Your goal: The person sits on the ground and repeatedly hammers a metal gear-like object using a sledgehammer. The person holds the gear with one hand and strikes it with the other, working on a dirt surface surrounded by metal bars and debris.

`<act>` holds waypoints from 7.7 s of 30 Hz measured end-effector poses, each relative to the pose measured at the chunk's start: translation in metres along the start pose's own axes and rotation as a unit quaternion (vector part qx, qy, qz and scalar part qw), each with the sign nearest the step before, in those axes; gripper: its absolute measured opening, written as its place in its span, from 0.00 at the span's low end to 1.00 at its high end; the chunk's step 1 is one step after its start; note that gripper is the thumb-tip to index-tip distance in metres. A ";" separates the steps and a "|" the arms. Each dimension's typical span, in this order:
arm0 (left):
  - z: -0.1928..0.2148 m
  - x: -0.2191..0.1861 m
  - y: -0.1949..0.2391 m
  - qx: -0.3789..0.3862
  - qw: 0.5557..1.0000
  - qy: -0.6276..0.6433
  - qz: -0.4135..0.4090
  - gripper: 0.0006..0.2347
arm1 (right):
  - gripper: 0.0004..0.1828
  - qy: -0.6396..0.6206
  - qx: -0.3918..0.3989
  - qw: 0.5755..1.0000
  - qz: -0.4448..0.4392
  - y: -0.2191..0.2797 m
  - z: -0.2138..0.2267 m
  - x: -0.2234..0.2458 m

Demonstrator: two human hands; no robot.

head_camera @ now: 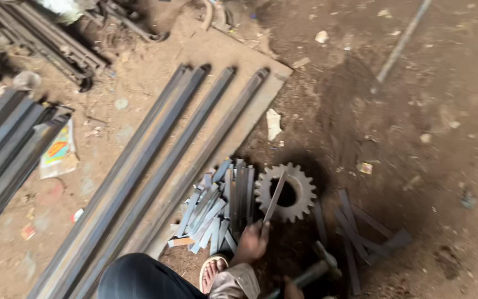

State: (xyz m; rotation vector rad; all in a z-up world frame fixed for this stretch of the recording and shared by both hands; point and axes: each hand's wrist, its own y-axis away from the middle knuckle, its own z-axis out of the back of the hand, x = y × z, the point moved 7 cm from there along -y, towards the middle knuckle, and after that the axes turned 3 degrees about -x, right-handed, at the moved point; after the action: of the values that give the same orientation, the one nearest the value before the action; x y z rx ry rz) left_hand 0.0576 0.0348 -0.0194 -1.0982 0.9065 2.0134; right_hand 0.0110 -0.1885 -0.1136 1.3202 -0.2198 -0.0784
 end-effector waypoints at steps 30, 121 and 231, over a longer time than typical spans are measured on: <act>-0.021 -0.039 -0.076 -0.120 0.950 -0.285 -0.049 0.21 | 0.22 0.416 -0.081 0.873 0.239 0.092 0.102 0.033; -0.040 -0.055 -0.084 0.117 0.656 0.741 0.082 0.11 | 0.29 0.249 0.267 0.886 0.287 0.100 0.065 0.063; -0.042 -0.050 -0.041 -0.098 0.894 0.432 0.071 0.15 | 0.21 0.498 -0.001 0.793 0.352 0.091 0.087 0.068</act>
State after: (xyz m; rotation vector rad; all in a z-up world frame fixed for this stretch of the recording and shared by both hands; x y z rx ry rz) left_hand 0.1291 0.0116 -0.0034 -2.1799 1.2401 1.7188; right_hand 0.0537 -0.2611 0.0024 1.0443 0.2120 1.2354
